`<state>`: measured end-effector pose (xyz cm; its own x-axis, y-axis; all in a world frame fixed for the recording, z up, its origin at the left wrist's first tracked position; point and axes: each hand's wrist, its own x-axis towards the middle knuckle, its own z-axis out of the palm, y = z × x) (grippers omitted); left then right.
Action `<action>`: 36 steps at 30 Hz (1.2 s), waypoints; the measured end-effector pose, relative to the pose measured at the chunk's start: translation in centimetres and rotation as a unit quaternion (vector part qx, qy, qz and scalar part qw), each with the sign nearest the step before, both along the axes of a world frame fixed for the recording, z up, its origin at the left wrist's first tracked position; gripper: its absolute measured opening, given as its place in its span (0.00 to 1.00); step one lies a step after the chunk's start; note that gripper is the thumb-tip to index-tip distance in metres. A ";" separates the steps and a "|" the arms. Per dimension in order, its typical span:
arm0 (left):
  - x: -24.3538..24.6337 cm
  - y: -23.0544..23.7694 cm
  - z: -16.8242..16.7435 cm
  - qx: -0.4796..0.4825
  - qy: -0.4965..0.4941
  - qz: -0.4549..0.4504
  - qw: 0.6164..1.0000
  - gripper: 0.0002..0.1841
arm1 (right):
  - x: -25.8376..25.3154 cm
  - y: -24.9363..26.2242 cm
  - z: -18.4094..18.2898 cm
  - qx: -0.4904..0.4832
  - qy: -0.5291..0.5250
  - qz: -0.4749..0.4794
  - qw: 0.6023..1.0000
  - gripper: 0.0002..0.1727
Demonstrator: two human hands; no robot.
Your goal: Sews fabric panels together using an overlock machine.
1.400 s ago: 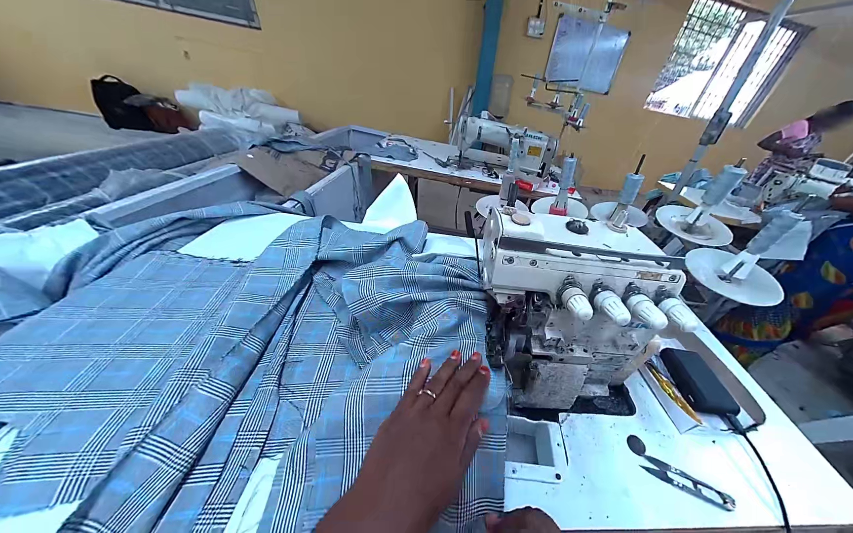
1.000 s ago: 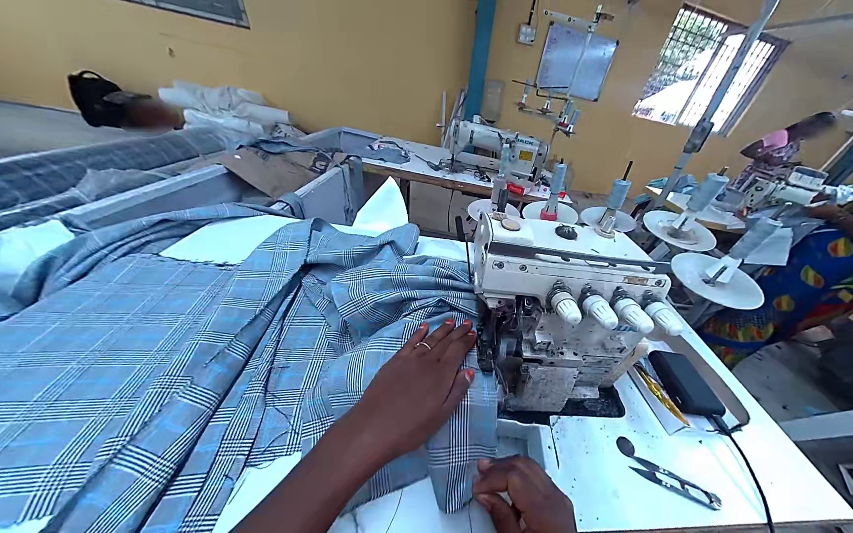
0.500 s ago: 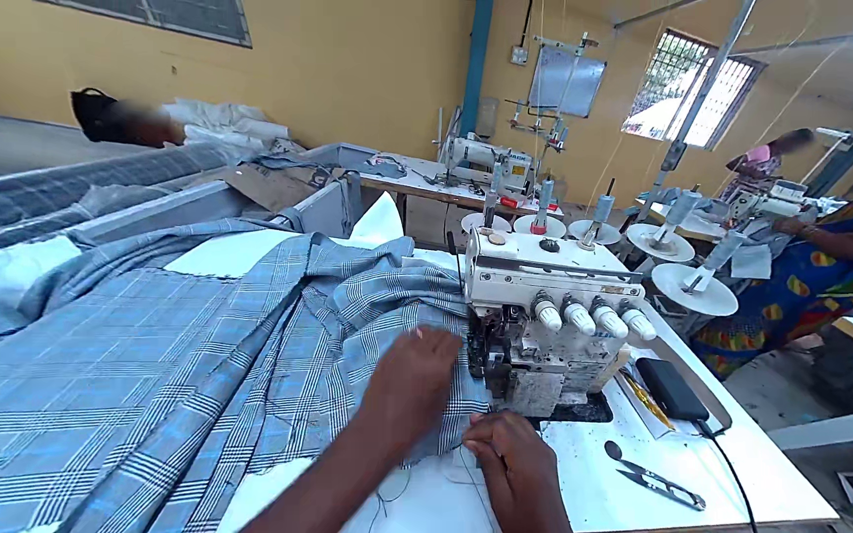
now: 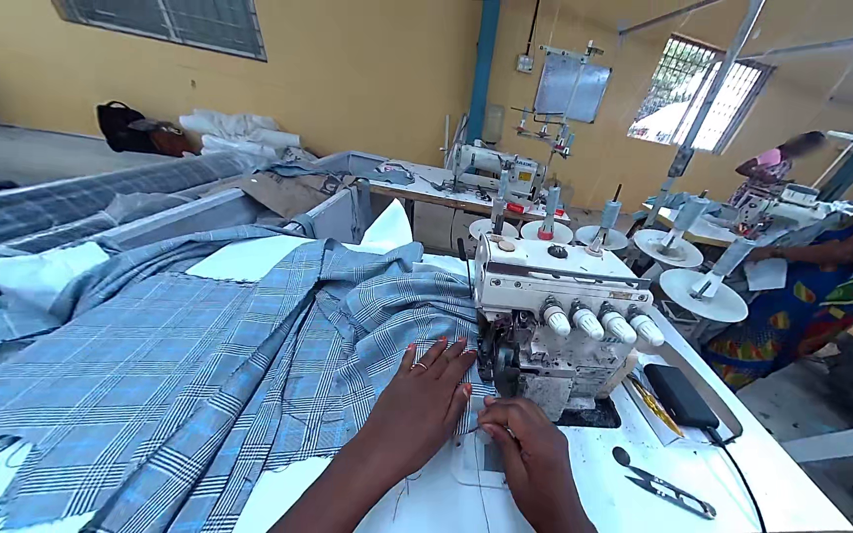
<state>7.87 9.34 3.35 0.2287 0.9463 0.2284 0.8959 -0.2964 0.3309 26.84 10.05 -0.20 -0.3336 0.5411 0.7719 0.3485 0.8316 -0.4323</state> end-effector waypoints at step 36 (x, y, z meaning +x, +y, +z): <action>-1.8 6.3 2.9 -0.144 0.023 0.088 0.985 0.29 | 15.2 -3.7 0.8 -0.312 -0.279 -0.346 0.840 0.18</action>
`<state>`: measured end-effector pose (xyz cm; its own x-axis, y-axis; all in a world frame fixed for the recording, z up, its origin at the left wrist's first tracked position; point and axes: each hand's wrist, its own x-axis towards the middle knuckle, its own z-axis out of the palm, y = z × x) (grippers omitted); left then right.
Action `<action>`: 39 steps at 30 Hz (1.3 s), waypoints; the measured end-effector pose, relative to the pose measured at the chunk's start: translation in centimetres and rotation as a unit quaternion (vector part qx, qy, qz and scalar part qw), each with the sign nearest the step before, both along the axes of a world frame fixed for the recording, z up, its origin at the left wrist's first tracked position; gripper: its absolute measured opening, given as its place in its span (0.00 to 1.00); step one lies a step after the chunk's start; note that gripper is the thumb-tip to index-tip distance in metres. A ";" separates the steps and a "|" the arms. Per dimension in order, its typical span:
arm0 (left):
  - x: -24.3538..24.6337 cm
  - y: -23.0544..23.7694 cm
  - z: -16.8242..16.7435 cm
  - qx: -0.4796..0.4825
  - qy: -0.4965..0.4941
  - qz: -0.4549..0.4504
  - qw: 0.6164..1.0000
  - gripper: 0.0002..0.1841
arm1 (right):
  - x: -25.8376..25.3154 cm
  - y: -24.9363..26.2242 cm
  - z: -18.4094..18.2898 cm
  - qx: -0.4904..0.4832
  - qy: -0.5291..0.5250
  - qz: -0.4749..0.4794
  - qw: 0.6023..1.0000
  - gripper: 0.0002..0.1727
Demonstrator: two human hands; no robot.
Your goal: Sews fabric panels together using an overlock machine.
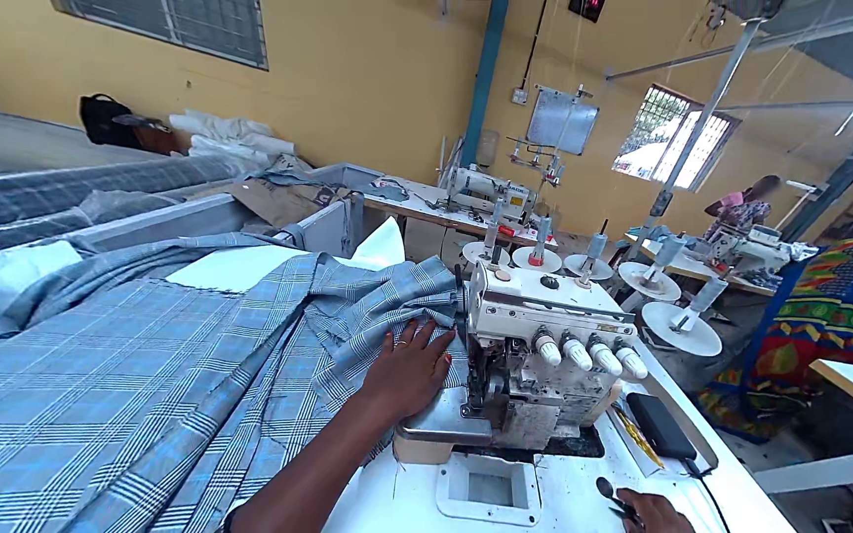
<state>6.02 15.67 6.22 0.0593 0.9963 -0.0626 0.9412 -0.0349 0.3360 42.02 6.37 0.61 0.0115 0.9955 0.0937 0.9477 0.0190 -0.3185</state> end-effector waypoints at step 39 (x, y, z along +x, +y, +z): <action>-5.1 -5.8 -8.1 0.546 -0.105 0.079 0.827 0.21 | -24.1 5.3 6.2 0.260 -0.261 0.206 0.906 0.07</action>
<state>0.96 9.89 -1.87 -0.1817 0.4486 0.8750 0.8879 -0.3076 0.3421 17.94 11.67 6.77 -0.5328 0.7249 0.4366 0.8447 0.4247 0.3257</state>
